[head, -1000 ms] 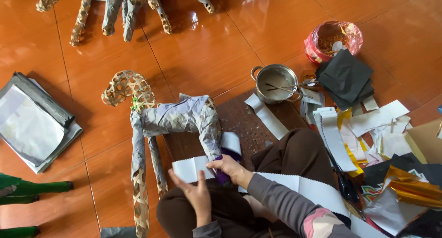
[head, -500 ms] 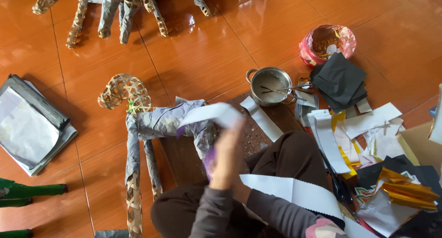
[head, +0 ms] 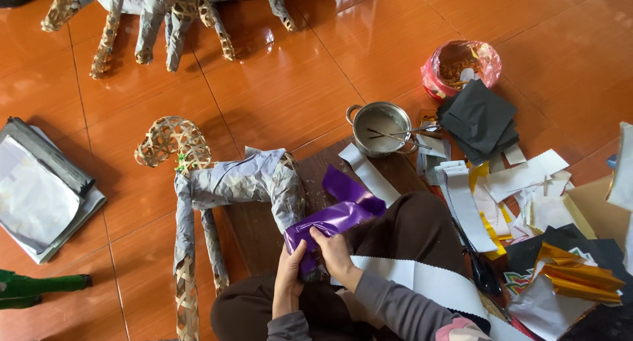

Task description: Decorating a paper-mache giraffe by cutting paper strips and wrapping purple film around its legs

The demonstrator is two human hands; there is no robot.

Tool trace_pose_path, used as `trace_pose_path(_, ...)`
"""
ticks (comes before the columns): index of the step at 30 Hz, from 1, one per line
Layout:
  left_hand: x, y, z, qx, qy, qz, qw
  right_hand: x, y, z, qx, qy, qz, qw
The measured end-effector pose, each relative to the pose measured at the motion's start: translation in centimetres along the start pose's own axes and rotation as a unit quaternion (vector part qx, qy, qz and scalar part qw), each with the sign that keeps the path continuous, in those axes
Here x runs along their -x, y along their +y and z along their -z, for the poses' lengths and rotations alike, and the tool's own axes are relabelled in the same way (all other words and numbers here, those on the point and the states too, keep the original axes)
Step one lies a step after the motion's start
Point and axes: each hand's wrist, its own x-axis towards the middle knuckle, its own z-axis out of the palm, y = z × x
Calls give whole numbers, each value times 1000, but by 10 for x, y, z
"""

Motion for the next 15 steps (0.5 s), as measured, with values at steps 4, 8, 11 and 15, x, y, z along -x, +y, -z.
trace_pose_path(4, -7, -10, 8, 1, -19, -35, 999, -29, -1, 25, 108, -29, 10, 994)
trace_pose_path(8, -20, -20, 20, -1, -6, -46, 999, -79, -37, 61, -19, 51, 134, 989)
trace_pose_path(11, -17, -16, 18, -11, 9, -33, 999, -99, -82, 100, -72, 85, 220, 969)
trace_pose_path(15, -9, -9, 14, -34, 9, -22, 999, -104, -140, 156, -73, 186, 242, 949)
